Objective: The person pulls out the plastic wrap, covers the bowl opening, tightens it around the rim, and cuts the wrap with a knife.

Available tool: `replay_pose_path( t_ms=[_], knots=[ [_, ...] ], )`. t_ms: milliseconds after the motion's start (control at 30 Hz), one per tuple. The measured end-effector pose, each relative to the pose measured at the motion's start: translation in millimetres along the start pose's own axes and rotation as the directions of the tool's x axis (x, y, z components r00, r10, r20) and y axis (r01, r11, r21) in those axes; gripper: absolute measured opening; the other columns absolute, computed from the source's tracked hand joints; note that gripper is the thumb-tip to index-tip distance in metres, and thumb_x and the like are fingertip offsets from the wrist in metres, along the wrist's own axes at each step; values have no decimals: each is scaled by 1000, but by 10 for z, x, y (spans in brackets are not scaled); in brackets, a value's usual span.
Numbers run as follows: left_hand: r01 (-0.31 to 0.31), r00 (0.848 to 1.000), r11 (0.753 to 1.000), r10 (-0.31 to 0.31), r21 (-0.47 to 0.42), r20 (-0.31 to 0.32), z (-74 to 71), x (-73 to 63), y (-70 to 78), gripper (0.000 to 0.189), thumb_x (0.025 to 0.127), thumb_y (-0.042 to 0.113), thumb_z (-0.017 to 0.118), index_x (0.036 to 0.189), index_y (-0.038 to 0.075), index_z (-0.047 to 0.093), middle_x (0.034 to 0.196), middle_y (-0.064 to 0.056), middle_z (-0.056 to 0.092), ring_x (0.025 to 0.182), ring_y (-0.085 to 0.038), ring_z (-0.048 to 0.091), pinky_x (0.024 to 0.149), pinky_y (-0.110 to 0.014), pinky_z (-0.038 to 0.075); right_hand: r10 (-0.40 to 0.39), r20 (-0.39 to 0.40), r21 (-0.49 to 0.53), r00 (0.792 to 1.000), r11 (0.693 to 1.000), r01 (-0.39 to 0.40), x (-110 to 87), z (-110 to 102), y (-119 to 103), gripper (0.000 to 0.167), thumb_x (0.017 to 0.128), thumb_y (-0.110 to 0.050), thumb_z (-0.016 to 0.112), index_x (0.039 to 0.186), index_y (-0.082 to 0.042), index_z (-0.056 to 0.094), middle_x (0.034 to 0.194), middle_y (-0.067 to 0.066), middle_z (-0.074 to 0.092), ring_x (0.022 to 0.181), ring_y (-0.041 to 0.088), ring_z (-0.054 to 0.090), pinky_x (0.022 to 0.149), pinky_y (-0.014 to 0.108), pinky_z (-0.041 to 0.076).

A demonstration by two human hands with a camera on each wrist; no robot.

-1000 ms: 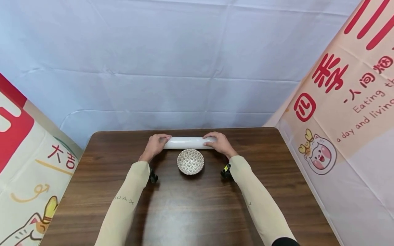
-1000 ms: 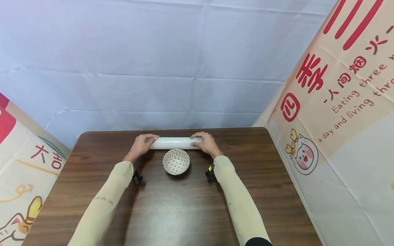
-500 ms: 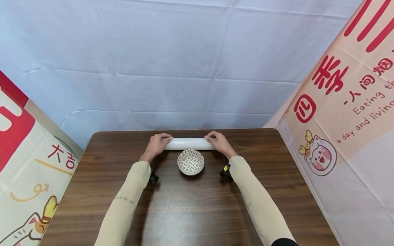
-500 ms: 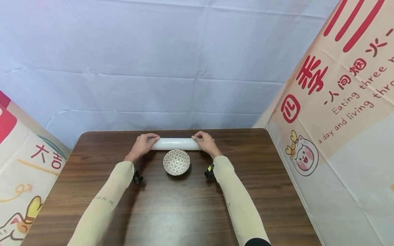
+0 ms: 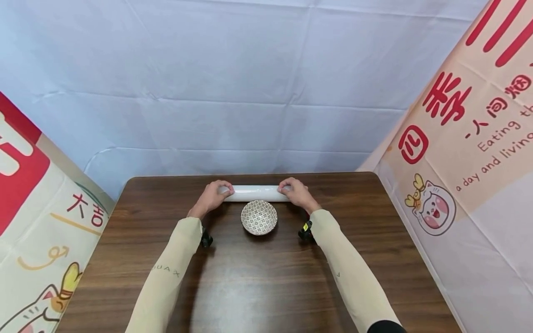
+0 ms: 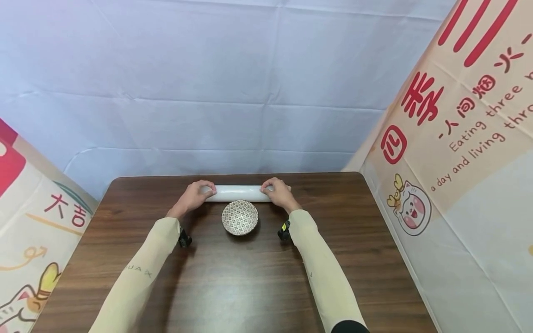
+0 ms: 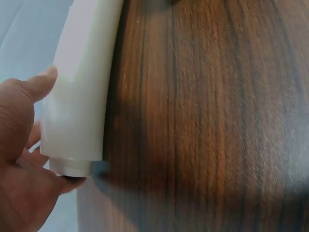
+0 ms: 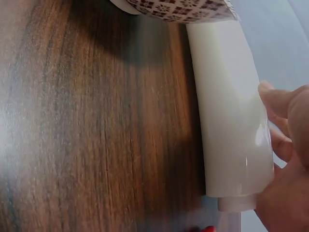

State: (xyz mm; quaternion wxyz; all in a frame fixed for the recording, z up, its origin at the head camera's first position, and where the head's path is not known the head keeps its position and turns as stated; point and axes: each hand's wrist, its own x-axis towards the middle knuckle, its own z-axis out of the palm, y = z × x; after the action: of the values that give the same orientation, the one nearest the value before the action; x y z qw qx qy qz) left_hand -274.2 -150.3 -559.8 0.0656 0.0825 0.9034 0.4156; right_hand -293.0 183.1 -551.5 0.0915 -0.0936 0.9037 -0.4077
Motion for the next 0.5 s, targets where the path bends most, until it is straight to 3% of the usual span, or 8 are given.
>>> replay_pose_path(
  t_ms=[100, 200, 300, 367, 500],
  knots=[
    [-32, 999, 999, 31, 44, 22, 34, 25, 4, 15, 109, 17, 57, 110, 9, 71, 143, -19, 61, 139, -36, 51, 118, -55, 44, -12, -1, -33, 1000, 999, 12, -10, 14, 1, 18, 107, -23, 61, 109, -8, 72, 137, 14, 64, 136, 35, 54, 123, 65, 18],
    [-20, 1000, 999, 19, 44, 20, 41, 32, 21, 20, 112, 19, 49, 117, 8, 65, 134, -20, 63, 120, -34, 58, 103, -49, 51, 10, 9, 2, 1000, 1000, -10, -24, 2, 3, 22, 109, -26, 58, 116, -9, 69, 136, 15, 65, 135, 36, 55, 126, 66, 14],
    [16, 1000, 1000, -16, 9, 1, 9, 23, 56, 22, 114, 24, 46, 123, 8, 59, 125, -18, 64, 104, -31, 58, 92, -45, 50, 13, 33, 45, 999, 999, -15, -35, -32, 7, 24, 107, -31, 63, 122, -12, 65, 137, 13, 65, 136, 35, 55, 129, 68, 9],
    [28, 1000, 1000, -28, 2, 7, -17, 13, 85, 25, 112, 28, 52, 126, 9, 58, 128, -16, 64, 109, -30, 59, 94, -45, 51, -3, 52, 44, 999, 999, 0, -38, -54, 9, 24, 104, -31, 67, 121, -14, 65, 139, 12, 63, 137, 36, 53, 129, 70, 8],
    [-32, 998, 997, 27, 73, 63, -30, 16, 135, 39, 103, 33, 69, 133, 9, 63, 139, -17, 63, 126, -35, 59, 108, -53, 50, -44, 53, -25, 998, 999, 45, -40, -51, 19, 14, 102, -27, 71, 109, -15, 69, 139, 11, 62, 140, 36, 51, 127, 71, 13]
  ],
)
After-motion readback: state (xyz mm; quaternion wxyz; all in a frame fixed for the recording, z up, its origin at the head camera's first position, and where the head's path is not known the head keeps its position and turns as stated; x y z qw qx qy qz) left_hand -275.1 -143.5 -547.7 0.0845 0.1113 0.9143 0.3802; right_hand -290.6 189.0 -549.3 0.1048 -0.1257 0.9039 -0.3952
